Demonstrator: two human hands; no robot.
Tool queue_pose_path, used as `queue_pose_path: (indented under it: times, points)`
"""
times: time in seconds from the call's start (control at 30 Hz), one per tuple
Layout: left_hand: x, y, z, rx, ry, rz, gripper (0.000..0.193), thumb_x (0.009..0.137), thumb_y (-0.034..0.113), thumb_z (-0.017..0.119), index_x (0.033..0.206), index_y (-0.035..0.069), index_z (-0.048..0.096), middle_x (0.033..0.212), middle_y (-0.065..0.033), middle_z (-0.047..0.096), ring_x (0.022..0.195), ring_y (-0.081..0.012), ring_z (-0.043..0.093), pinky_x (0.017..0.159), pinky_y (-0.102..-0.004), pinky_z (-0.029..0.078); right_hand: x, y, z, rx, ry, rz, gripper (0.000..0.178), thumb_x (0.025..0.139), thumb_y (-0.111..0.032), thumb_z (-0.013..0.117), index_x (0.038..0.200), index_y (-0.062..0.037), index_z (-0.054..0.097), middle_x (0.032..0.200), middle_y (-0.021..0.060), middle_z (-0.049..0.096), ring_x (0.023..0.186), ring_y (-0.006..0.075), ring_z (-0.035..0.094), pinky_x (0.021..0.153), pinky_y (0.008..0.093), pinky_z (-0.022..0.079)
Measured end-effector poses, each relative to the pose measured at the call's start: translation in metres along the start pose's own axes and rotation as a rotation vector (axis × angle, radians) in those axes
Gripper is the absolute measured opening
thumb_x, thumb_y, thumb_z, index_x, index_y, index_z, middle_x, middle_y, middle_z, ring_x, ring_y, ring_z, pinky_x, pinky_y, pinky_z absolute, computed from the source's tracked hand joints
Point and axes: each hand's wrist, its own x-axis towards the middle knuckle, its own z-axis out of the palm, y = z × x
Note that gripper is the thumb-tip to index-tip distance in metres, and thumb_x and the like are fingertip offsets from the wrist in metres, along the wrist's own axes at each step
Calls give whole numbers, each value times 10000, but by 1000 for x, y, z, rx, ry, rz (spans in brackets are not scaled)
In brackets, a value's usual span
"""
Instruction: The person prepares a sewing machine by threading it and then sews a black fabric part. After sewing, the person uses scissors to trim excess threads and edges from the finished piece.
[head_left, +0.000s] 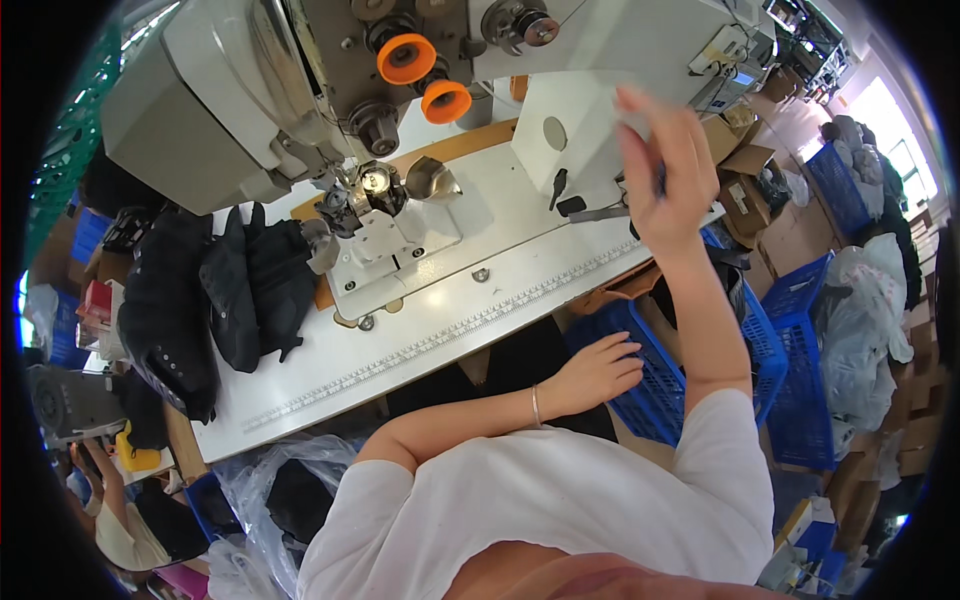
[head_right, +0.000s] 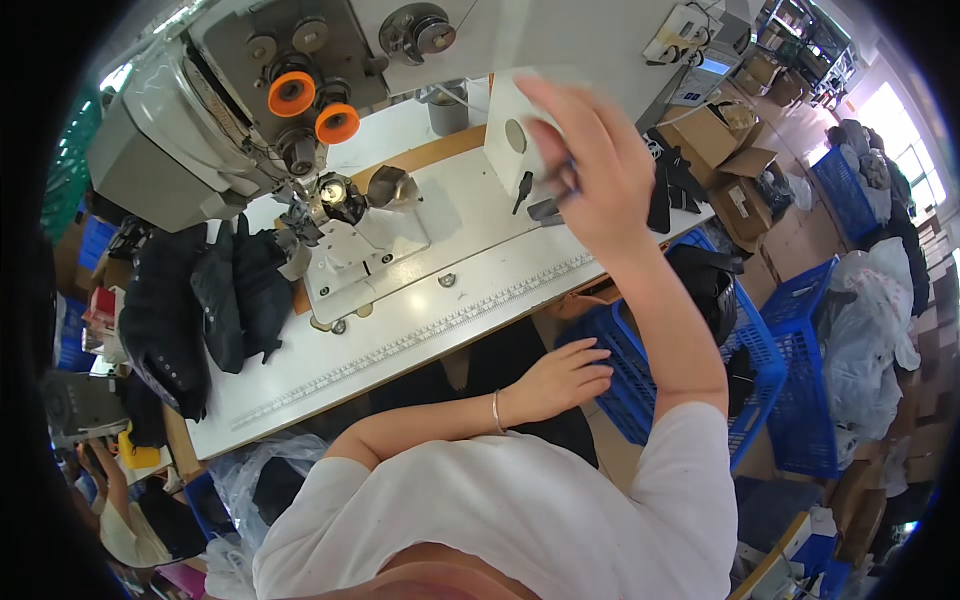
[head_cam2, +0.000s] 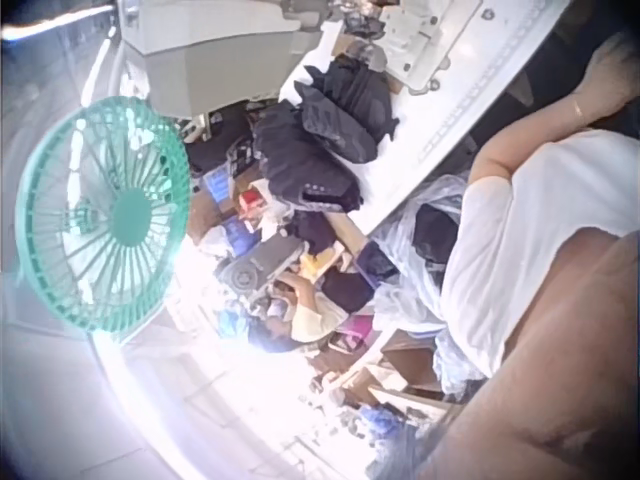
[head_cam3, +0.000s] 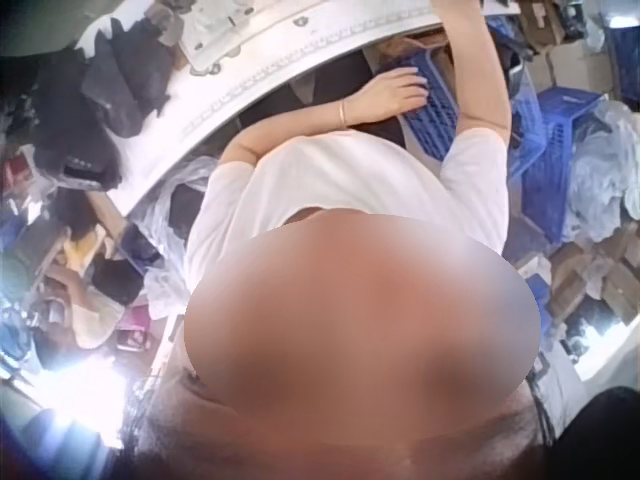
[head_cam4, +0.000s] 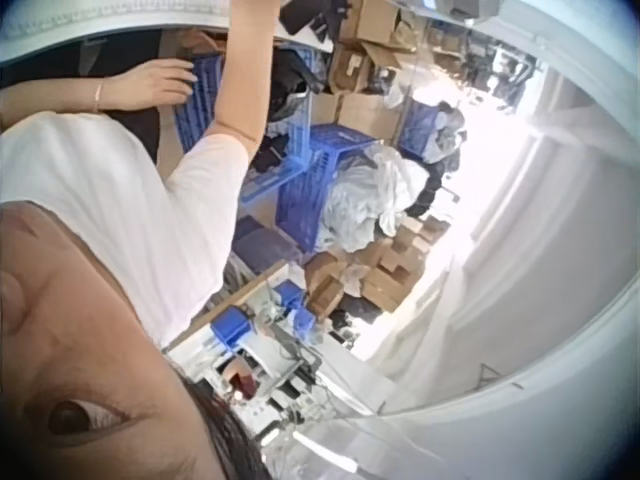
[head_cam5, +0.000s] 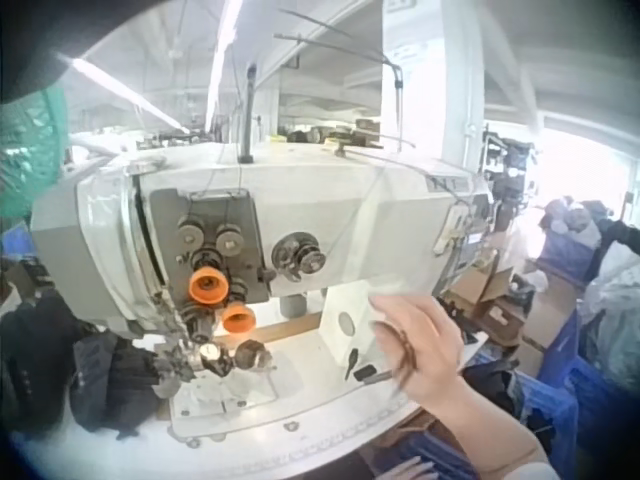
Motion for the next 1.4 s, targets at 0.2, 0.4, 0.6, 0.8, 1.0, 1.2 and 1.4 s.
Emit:
queue_pose_path:
  times: [0.2, 0.4, 0.6, 0.8, 1.0, 1.2, 1.4]
  points:
    - [56, -4, -122, -580, 474, -810, 137, 945, 31, 623, 1057, 12, 700, 992, -107, 734, 958, -208, 710, 840, -333, 574, 62, 7, 31, -209, 11, -418, 422, 771, 45, 726, 1155, -119, 667, 984, 34, 687, 755, 197, 633, 626, 302, 502]
    - [101, -28, -219, -1179, 1006, -510, 316, 1006, -6, 534, 1310, -88, 553, 1238, -165, 636, 1194, -297, 634, 1068, -378, 512, 44, -13, 10, -56, -82, -101, 405, 732, -2, 746, 1107, -111, 637, 982, 55, 607, 788, 254, 624, 642, 328, 501]
    - [121, -9, -223, -1175, 949, -389, 390, 1010, -34, 495, 1399, -58, 498, 1364, -146, 571, 1263, -275, 583, 1097, -382, 485, 39, -27, -5, -89, -176, 32, 409, 729, -42, 794, 1108, -83, 646, 899, 77, 538, 735, 247, 586, 604, 356, 477]
    - [120, -3, -224, -1276, 926, -336, 447, 1001, -32, 500, 1445, -31, 450, 1433, -133, 520, 1266, -214, 555, 1125, -394, 456, 46, -29, 7, -117, 21, -57, 391, 698, -76, 824, 1061, -67, 679, 819, 51, 545, 659, 222, 586, 536, 341, 466]
    - [128, -16, -238, -1229, 795, -469, 449, 974, 9, 466, 1420, -37, 473, 1338, -111, 575, 1278, -197, 507, 1135, -372, 358, 43, -22, 31, -69, 96, 19, 392, 697, -45, 814, 1061, -73, 670, 854, 63, 595, 693, 225, 615, 573, 324, 501]
    - [129, -25, -238, -1013, 842, -456, 409, 1012, 84, 489, 1409, -11, 513, 1354, -87, 585, 1231, -160, 527, 1074, -340, 384, 50, -32, 47, -15, 110, 214, 356, 841, -85, 743, 1174, -40, 625, 874, 81, 647, 690, 198, 616, 619, 293, 495]
    - [120, -35, -240, -732, 539, -398, 347, 950, 80, 656, 1291, 16, 631, 1326, -81, 579, 1172, -161, 589, 929, -296, 533, 21, -52, 39, 906, 233, 403, 543, 1074, -250, 483, 1545, -60, 290, 987, 126, 726, 662, 15, 515, 553, 173, 381]
